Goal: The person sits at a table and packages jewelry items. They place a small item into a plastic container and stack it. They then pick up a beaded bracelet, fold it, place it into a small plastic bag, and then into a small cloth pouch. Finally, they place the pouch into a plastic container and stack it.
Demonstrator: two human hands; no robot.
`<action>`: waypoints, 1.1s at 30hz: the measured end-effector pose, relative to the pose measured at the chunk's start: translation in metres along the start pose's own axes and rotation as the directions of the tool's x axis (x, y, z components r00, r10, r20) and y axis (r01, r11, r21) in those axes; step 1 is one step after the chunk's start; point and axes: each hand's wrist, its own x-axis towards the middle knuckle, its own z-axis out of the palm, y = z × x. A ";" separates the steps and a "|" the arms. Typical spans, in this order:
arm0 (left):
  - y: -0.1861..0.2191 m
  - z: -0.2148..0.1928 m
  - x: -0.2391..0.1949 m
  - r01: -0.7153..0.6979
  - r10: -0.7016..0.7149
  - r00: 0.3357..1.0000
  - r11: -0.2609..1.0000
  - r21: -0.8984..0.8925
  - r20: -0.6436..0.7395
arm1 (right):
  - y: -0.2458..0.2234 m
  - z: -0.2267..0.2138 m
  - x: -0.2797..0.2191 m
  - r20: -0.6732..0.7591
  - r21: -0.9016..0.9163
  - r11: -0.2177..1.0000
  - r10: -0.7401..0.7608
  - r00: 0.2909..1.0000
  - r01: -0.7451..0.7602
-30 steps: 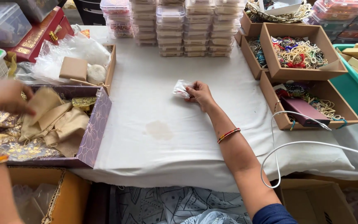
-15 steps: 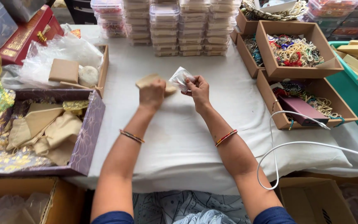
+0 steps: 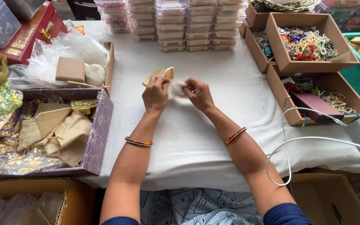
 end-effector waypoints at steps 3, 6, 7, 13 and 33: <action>0.005 -0.009 -0.002 -0.145 0.148 0.986 0.988 0.051 -0.072 | -0.009 -0.001 -0.004 0.048 -0.147 0.987 0.066 0.997 -0.058; 0.010 -0.012 -0.001 -0.143 0.148 0.987 0.987 0.079 -0.062 | 0.011 -0.001 0.000 -0.015 0.124 0.978 0.170 0.985 -0.167; 0.009 -0.008 -0.001 -0.144 0.148 0.987 0.987 0.075 -0.062 | 0.011 -0.003 0.001 -0.017 0.120 0.978 0.171 0.985 -0.168; 0.007 0.004 -0.007 -0.116 0.103 0.985 0.989 0.088 0.141 | 0.001 -0.015 0.003 0.057 0.661 0.737 0.143 0.988 -0.144; 0.006 -0.004 -0.005 -0.261 0.260 0.965 0.965 -0.024 -0.043 | 0.029 -0.017 0.003 0.505 0.588 0.646 0.176 0.845 -0.486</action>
